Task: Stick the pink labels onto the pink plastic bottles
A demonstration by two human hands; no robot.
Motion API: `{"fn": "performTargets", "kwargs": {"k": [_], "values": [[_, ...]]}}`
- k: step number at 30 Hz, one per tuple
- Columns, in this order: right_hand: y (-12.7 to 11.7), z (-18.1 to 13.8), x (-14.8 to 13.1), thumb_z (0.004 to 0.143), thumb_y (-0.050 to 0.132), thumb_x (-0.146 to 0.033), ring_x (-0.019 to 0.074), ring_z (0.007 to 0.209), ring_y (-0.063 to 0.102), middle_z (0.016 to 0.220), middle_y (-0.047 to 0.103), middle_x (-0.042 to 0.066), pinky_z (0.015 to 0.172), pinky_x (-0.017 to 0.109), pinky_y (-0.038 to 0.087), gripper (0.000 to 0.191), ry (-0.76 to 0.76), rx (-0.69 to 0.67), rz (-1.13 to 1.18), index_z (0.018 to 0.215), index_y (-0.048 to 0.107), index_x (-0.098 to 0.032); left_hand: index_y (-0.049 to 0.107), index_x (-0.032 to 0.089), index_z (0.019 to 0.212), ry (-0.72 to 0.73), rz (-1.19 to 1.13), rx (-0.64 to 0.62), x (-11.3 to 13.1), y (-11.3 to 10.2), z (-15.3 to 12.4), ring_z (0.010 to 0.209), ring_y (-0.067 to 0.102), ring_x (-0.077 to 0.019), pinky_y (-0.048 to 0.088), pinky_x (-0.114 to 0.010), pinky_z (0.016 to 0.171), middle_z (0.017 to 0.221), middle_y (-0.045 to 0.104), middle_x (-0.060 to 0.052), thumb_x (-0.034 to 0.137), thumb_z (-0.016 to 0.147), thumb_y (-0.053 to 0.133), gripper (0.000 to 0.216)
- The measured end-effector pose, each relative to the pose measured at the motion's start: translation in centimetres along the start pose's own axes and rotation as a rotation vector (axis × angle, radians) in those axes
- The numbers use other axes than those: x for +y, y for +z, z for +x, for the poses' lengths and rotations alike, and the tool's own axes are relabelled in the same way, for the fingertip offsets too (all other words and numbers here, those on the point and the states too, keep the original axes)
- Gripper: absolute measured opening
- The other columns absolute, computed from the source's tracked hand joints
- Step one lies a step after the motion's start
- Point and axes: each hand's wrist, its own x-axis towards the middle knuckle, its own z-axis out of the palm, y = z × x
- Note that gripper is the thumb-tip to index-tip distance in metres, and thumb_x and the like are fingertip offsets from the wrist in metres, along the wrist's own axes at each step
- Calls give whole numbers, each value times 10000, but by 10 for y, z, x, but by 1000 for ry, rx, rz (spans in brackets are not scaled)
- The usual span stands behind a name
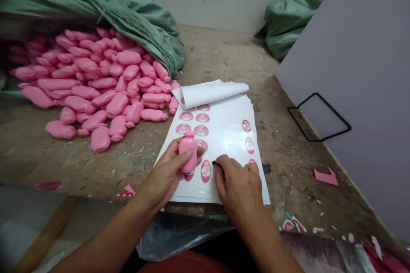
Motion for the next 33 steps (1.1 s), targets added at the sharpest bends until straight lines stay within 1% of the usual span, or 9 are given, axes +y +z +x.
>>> {"fn": "performTargets", "kwargs": {"k": [3, 9, 13, 16, 19, 25, 28, 31, 33], "values": [[0, -1, -1, 878, 463, -280, 180, 562, 508, 724, 702, -10, 630, 310, 308, 172, 9, -17, -10, 927, 625, -247, 487, 221, 1120, -3, 13, 0, 0, -1, 0, 963, 574, -179, 409, -216, 650, 1054, 622, -65, 323, 855, 564, 294], [1, 1, -4, 883, 451, -292, 212, 622, 557, 742, 707, 2, 644, 324, 317, 177, 59, -54, -1, 935, 612, -239, 494, 217, 1133, 0, 27, -7, 0, -1, 1, 1040, 550, -187, 413, -225, 728, 1088, 611, -68, 324, 859, 562, 301], [1, 4, -6, 882, 460, -310, 201, 624, 573, 726, 692, -11, 664, 321, 328, 169, 81, -99, 102, 935, 608, -247, 482, 207, 1136, -17, 4, 1, 2, 0, 1, 928, 576, -162, 422, -223, 693, 1053, 620, -69, 299, 853, 565, 309], [-4, 5, -5, 884, 460, -328, 183, 600, 573, 695, 676, -22, 632, 299, 332, 174, 102, -125, 196, 942, 606, -254, 480, 204, 1122, -23, -36, 3, 3, 0, 1, 851, 587, -150, 427, -218, 652, 1006, 631, -65, 299, 851, 567, 300], [-8, 4, -3, 889, 450, -346, 186, 581, 559, 670, 665, -17, 604, 293, 323, 190, 132, -114, 156, 952, 606, -258, 492, 208, 1106, -16, -63, -7, 3, -1, 1, 879, 592, -156, 433, -212, 649, 1003, 638, -64, 304, 849, 571, 285], [-4, 3, -1, 884, 451, -307, 207, 635, 580, 734, 691, -7, 627, 305, 325, 183, 82, -91, 66, 957, 612, -262, 508, 216, 1096, -24, -61, 14, 2, -1, 1, 948, 598, -174, 436, -203, 650, 995, 645, -58, 311, 835, 590, 290], [0, 3, 1, 884, 450, -307, 195, 608, 573, 719, 688, -7, 630, 304, 326, 184, 63, -63, 49, 950, 615, -260, 516, 211, 1089, -2, -63, 11, 0, -1, 2, 926, 600, -176, 444, -214, 655, 1008, 642, -66, 312, 823, 605, 299], [2, 4, 2, 882, 451, -296, 191, 614, 578, 772, 706, -5, 657, 317, 330, 178, 35, -53, 33, 950, 611, -255, 519, 205, 1079, -2, -68, 15, -1, -1, 2, 892, 601, -171, 454, -230, 674, 1001, 638, -68, 311, 811, 617, 304], [1, 4, 2, 880, 453, -290, 194, 624, 581, 798, 711, -6, 664, 322, 333, 177, 29, -60, 30, 953, 610, -253, 522, 209, 1082, -7, -66, 17, 0, -1, 3, 909, 597, -174, 457, -235, 692, 1004, 637, -67, 311, 805, 625, 312]]}}
